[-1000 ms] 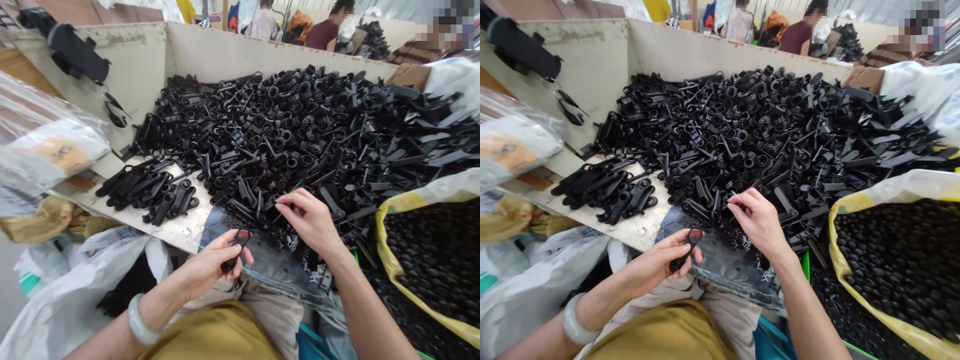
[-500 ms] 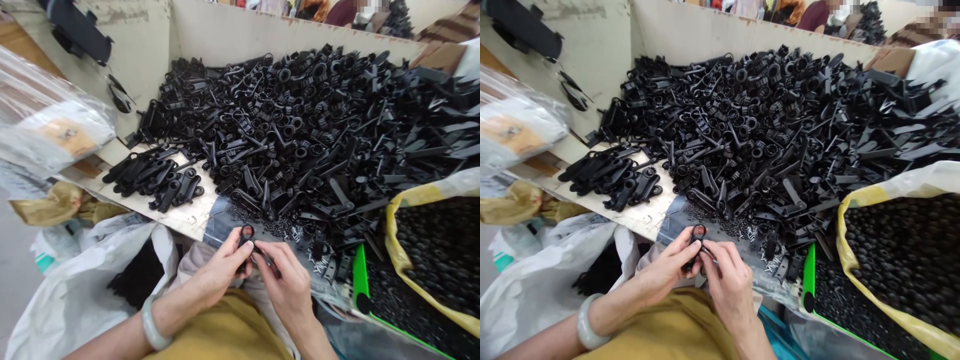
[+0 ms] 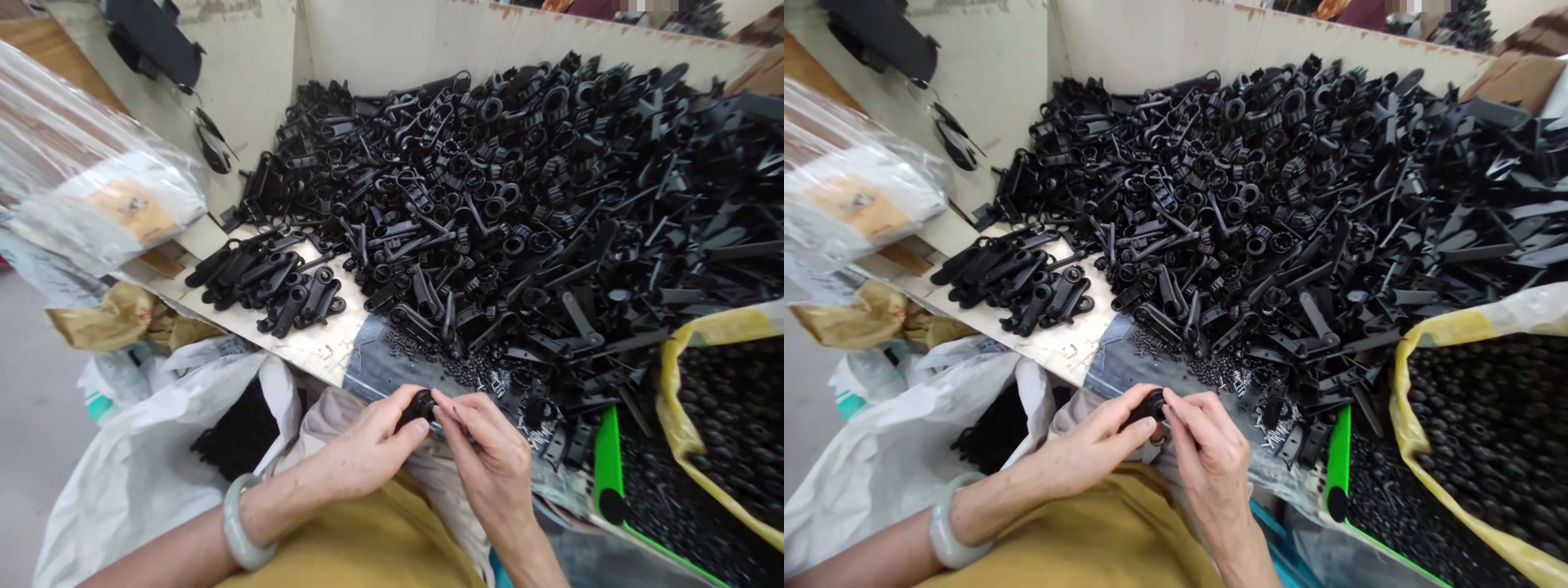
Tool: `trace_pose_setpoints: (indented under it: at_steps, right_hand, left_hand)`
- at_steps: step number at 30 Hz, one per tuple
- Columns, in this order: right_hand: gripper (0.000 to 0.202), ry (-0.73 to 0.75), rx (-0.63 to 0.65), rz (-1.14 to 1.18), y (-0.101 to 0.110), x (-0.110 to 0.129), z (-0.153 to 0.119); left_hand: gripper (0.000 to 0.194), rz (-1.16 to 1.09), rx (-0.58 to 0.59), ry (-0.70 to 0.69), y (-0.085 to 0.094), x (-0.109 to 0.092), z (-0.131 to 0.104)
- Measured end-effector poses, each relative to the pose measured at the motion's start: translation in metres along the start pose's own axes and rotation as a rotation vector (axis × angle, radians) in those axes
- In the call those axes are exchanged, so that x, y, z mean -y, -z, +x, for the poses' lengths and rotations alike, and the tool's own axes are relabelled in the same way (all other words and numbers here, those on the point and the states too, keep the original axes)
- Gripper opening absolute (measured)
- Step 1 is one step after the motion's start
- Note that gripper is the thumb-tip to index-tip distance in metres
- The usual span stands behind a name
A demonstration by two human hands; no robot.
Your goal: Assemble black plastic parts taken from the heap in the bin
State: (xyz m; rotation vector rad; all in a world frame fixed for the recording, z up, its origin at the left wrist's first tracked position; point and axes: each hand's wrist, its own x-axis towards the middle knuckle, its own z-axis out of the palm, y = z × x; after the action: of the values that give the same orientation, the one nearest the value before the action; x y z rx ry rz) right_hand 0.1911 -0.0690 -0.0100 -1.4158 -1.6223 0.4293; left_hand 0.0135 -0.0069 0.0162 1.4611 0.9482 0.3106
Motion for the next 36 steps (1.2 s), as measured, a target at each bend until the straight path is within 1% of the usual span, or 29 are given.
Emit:
trace_pose_setpoints:
  at_steps: [3,7,10,12,15,19,23,25,26,28,29,30,32,34,36]
  right_hand:
    - [0.036,0.066,0.033,-0.031,0.001,0.0,0.001]
    - [0.036,0.151,0.098,-0.101,0.005,0.001,0.003]
    - [0.034,0.228,0.169,-0.163,0.011,0.0,0.003]
    - [0.034,0.275,0.221,-0.19,0.015,-0.002,0.002]
    - [0.037,0.333,0.297,-0.183,0.02,-0.005,-0.001]
    - [0.042,0.414,0.347,-0.153,0.024,-0.003,-0.003]
    - [0.044,0.435,0.425,-0.109,0.028,0.001,-0.003]
    - [0.042,0.381,0.416,-0.043,0.028,0.002,-0.003]
    - [0.041,0.311,0.388,-0.009,0.028,0.003,-0.003]
    - [0.044,0.088,0.31,0.062,0.024,0.005,-0.004]
    - [0.047,-0.037,0.269,0.098,0.02,0.005,-0.005]
    - [0.049,-0.149,0.23,0.137,0.014,0.006,-0.006]
    - [0.042,-0.3,0.173,0.223,0.001,0.007,-0.008]
    - [0.034,-0.387,0.141,0.299,-0.013,0.007,-0.011]
    - [0.034,-0.464,0.102,0.357,-0.022,0.006,-0.011]
  left_hand:
    - [0.031,0.086,-0.004,-0.003,-0.001,0.001,-0.001]
    - [0.027,0.186,-0.016,-0.006,-0.001,0.005,-0.001]
    - [0.023,0.24,0.02,-0.02,0.002,0.005,-0.002]
    - [0.022,0.26,0.062,-0.013,0.005,0.004,-0.002]
    - [0.02,0.235,0.148,-0.013,0.011,0.004,-0.003]
    - [0.018,0.199,0.274,-0.061,0.016,0.007,-0.003]
    - [0.012,0.208,0.388,-0.115,0.016,0.011,-0.007]
    - [0.013,0.165,0.384,-0.112,0.012,0.012,-0.011]
    - [0.016,0.13,0.355,-0.107,0.01,0.012,-0.014]
    - [0.021,0.107,0.244,-0.114,0.005,0.012,-0.019]
    - [0.024,0.136,0.181,-0.125,0.003,0.012,-0.021]
    - [0.027,0.192,0.128,-0.139,0.001,0.013,-0.022]
    - [0.029,0.354,0.057,-0.163,0.001,0.017,-0.021]
    - [0.03,0.537,-0.011,-0.189,0.002,0.023,-0.018]
    - [0.034,0.668,-0.084,-0.248,0.003,0.028,-0.013]
